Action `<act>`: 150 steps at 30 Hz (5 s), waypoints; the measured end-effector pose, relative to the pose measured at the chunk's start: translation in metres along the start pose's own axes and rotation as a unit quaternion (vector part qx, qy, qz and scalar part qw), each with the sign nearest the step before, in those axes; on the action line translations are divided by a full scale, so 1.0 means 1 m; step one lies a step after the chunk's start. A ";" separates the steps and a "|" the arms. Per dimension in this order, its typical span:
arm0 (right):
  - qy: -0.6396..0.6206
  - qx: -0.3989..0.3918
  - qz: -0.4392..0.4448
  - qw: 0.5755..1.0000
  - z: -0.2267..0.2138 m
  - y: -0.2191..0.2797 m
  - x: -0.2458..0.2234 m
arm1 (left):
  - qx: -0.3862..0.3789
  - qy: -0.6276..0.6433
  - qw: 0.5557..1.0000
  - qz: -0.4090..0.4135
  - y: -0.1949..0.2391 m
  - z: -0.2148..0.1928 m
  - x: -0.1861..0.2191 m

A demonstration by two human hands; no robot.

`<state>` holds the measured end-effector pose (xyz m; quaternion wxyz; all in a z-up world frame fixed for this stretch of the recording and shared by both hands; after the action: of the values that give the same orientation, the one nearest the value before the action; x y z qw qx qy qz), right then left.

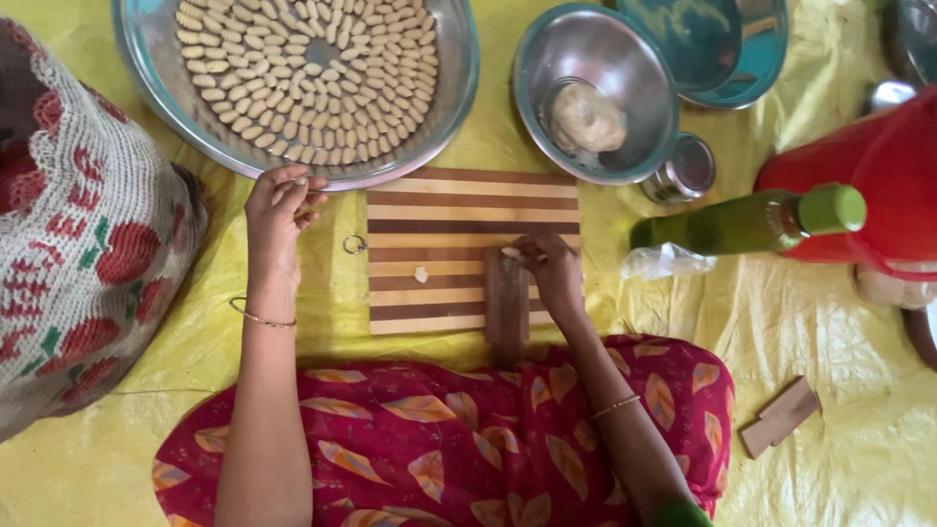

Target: The person sits on a yellow tarp and repeatedly takes small pieces of dough, rolls them into balls, and presses them onto a grooved wooden board to create ridged shapes. The finished pieces are placed into a large metal tray. The person also handles a larger dough mass wrapped in plastic and unwraps it during the process.

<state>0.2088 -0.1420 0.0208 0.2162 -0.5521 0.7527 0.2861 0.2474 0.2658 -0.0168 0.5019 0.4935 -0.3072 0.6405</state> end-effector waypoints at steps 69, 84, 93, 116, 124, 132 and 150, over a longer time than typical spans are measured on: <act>-0.024 -0.040 -0.110 0.993 0.245 -0.256 -0.257 | 0.248 0.157 0.953 0.070 -0.035 -0.070 -0.017; -0.049 -0.005 -0.184 0.982 0.198 -0.202 -0.281 | 0.242 0.156 0.955 0.076 -0.033 -0.069 -0.013; 0.085 -0.124 -0.068 0.986 0.123 0.041 -0.136 | 0.190 0.163 0.958 0.136 -0.042 -0.049 0.007; -0.173 -0.027 -0.105 0.979 -0.029 0.183 -0.110 | -0.149 0.230 0.949 -0.154 0.216 0.179 -0.012; -0.188 -0.154 -0.240 0.940 -0.084 0.267 -0.170 | -0.196 0.247 0.948 0.033 0.308 0.241 0.081; -0.159 -0.259 -0.237 0.923 -0.100 0.291 -0.163 | -0.184 0.144 0.954 0.186 0.333 0.239 0.125; -0.337 -0.184 -0.108 0.917 -0.110 0.217 -0.122 | -0.225 0.646 0.712 -0.158 0.328 0.285 0.067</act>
<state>0.0363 -0.0805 0.2223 0.3816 -0.5312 0.5050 0.5632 0.0293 -0.0658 0.1725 0.7683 -0.1267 0.0394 0.6262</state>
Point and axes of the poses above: each hand's wrist, its own y-axis away from the middle knuckle, its own z-axis out of the palm, x = y × z, the point moved 10 cm from there along -y, towards the middle knuckle, and after that the axes turned 14 degrees about z, right-handed, at the moved point
